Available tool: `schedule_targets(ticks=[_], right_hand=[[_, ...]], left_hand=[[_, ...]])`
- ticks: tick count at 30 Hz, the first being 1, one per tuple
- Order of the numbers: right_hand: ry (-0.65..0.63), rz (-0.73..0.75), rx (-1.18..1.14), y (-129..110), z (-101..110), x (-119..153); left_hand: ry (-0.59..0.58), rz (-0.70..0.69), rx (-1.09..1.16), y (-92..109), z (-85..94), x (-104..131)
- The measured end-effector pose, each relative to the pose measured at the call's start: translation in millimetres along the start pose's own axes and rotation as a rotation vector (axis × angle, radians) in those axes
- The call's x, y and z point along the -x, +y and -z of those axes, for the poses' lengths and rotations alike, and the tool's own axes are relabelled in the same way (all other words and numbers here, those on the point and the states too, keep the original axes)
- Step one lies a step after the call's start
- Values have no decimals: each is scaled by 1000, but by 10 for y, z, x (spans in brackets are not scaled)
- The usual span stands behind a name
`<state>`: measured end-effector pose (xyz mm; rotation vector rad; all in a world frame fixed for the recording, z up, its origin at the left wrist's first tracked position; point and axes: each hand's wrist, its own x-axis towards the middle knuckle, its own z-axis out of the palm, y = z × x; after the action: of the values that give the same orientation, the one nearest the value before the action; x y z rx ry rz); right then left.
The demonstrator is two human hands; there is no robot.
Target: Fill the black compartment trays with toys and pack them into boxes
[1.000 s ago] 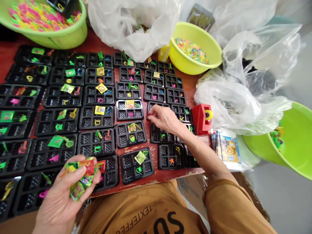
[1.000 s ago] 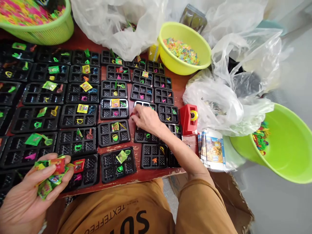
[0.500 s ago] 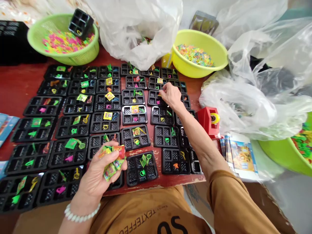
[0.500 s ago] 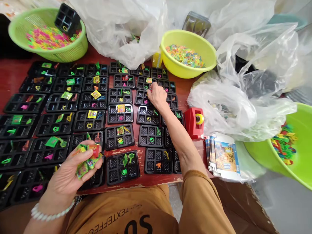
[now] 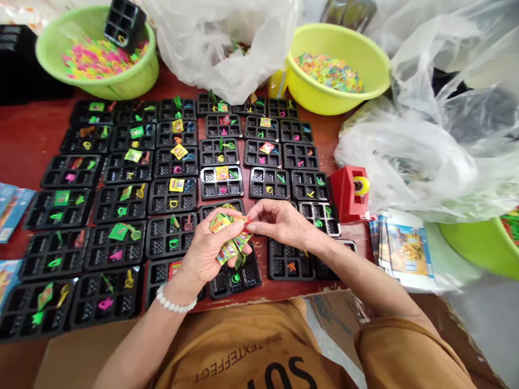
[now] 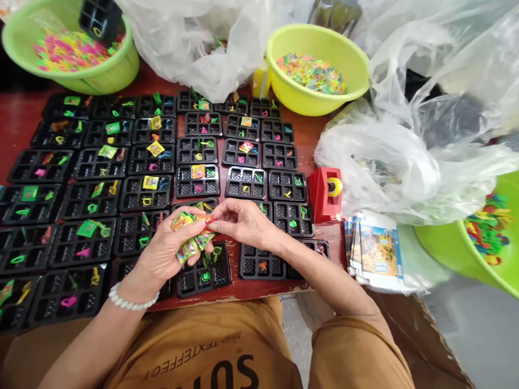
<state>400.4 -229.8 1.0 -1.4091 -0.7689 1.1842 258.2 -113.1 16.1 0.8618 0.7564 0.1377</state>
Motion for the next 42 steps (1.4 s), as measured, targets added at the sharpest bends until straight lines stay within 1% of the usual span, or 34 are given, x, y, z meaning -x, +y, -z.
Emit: schedule_targets(ticks=[3,5,6,8,11,14,16,20,23,26,28,33,35,37,39,41,42], right_hand=[[136,-18,62,54,83,75],[228,10,120,61,143,120],[254,27,132,59,164,138],[243,47,96,49,183,163],[163,41,-19,52,156,168],[153,17,-83,94,114,154],[149,-12,-75,126,105,154],[242,9,8,129,180,186],[365,58,35,97,346,189],[569,133,244,105,565,129],[650,164,419,139,692,47],[684,145,751,204,893,-310],[689,100,859,199,951,-481],[662,35,923,187,989,-610],[644,11,951,172,983,-651],[656,91,921,151,906,-576],[635,153,858,137,837,-501]], left_hand=[[5,30,-28,-51,-87,-25],[2,37,-49,-72,-131,-44],[1,37,-59,-80,-148,-55],[4,39,-74,-91,-168,-79],[6,34,-87,-106,-173,-107],[0,30,-93,-127,-166,-111],[-5,45,-93,-141,-161,-105],[-3,71,-97,-156,-152,-93],[23,71,-98,-143,-128,-82],[49,52,-77,-116,-83,-62],[43,37,-60,-98,-50,-48],[20,31,-53,-78,-35,-33],[28,37,-52,-79,-59,-38],[42,37,-41,-81,-83,-45],[57,33,-24,-84,-94,-52],[70,33,-8,-86,-94,-60],[75,33,-1,-87,-93,-66]])
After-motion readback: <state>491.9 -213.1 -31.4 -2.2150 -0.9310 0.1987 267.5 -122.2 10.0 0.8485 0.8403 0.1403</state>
